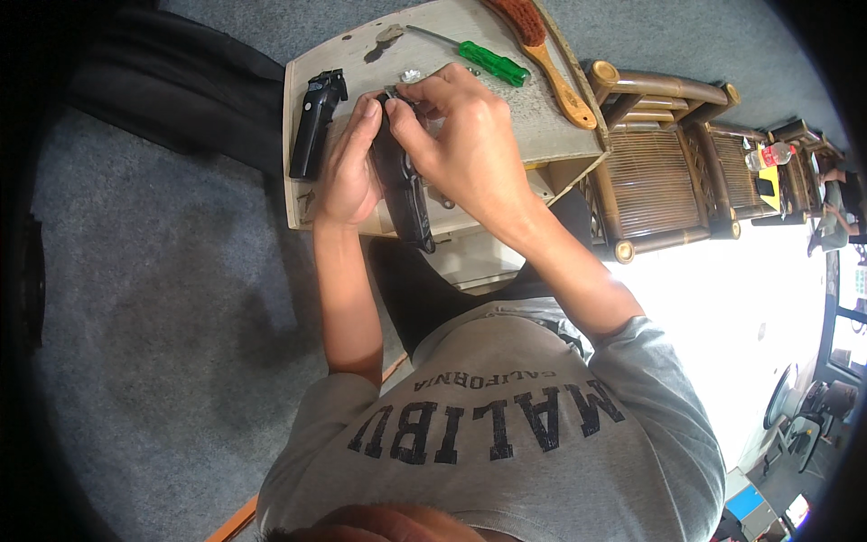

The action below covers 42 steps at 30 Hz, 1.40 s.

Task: The person uses a screwdriver to remove screws from electric clippers, then removes the blade and internal components by hand, placing them on a small table.

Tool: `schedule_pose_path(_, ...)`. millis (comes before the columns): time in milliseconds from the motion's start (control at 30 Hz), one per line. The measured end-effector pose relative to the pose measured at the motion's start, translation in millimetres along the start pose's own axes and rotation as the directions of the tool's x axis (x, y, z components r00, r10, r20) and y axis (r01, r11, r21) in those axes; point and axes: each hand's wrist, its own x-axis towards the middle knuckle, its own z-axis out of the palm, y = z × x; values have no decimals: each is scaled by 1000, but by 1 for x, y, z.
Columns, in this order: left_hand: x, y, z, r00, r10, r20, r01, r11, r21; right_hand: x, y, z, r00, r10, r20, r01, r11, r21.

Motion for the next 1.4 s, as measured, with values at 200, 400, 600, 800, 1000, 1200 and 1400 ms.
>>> schedule_pose_path(200, -1, -3, -2, 999, 14, 47, -16, 999, 47, 2, -4, -4, 997, 72, 22, -72, 997, 23)
schedule_pose_path(400, -2, -1, 0, 999, -12, 42, 10, 999, 40, 3, -3, -4, 998, 64, 21, -64, 998, 7)
schedule_pose_path(600, -3, -1, -2, 999, -14, 38, 12, 999, 40, 1, -8, -3, 993, 114, 33, -115, 993, 21)
schedule_pose_path(800, -1, -1, -2, 999, -25, 41, 24, 999, 29, 0, 2, -1, 1000, 2, 1, -2, 1000, -19)
schedule_pose_path(1000, -1, -3, -5, 999, -9, 44, 8, 1000, 23, -1, -2, -1, 998, 56, 33, -57, 998, 7)
schedule_pose_path(1200, -2, -4, -7, 999, -8, 53, 6, 999, 42, 1, 4, -2, 991, -132, -5, 131, 987, -92)
schedule_pose_path(1400, -2, -3, -5, 999, -8, 54, 5, 998, 58, 1, 10, 0, 984, -176, -39, 171, 980, -104)
